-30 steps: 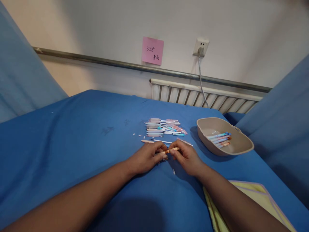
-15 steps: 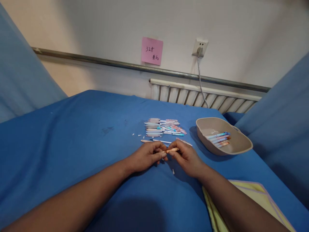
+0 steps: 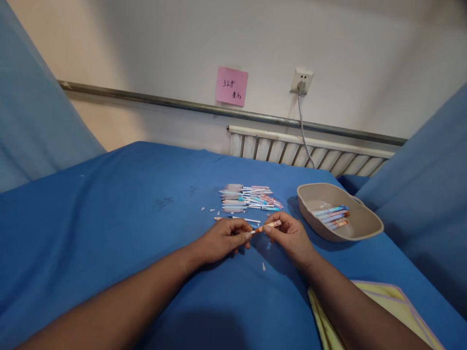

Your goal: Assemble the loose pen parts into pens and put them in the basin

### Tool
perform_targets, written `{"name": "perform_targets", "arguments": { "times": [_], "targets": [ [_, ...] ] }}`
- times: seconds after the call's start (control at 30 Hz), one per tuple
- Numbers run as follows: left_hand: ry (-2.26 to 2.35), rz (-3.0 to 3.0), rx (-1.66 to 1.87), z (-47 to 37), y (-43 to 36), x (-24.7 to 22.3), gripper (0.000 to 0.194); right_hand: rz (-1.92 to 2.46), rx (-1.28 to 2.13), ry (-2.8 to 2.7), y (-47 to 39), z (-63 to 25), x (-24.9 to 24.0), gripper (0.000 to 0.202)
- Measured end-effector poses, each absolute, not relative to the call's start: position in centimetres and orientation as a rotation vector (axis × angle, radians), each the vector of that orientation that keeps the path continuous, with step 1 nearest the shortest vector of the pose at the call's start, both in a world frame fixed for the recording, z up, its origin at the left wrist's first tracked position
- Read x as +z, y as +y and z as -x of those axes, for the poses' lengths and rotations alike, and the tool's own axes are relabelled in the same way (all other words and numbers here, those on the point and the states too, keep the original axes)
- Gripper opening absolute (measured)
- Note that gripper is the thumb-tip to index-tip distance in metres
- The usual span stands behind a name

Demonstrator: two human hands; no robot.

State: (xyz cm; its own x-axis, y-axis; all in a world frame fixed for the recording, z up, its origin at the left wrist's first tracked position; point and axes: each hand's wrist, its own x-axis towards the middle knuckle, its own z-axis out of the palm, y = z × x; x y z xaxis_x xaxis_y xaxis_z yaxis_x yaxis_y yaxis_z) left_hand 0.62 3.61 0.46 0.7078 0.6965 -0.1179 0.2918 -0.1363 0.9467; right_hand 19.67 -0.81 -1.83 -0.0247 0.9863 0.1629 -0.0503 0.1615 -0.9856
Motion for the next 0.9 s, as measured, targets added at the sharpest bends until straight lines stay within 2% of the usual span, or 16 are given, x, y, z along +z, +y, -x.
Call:
{"name": "perform_targets", "arguments": {
  "times": [0.33,0.47,0.63,0.9],
  "targets": [
    [0.926,-1.774,0.48,-0.3,4.5,0.1,0.026,0.871,1.21,-0.808,0.2,-21.5,-1.3,0.025],
    [0.944,-1.779,0.521,-0.3,4.8,-0.3,0.027,0.919,1.334,-0.95,0.3,-21.2,-1.4,0.03],
    [0.971,-1.789,0.553,-0.3,4.9,-0.3,0.028,1.089,1.2,-1.147,0.6,-20.8,-2.3,0.04],
    [0.999,-1.863,0.552,-0.1,4.8,0.1,0.027,1.161,1.114,-1.243,0.5,-21.4,-2.3,0.031]
  ]
}}
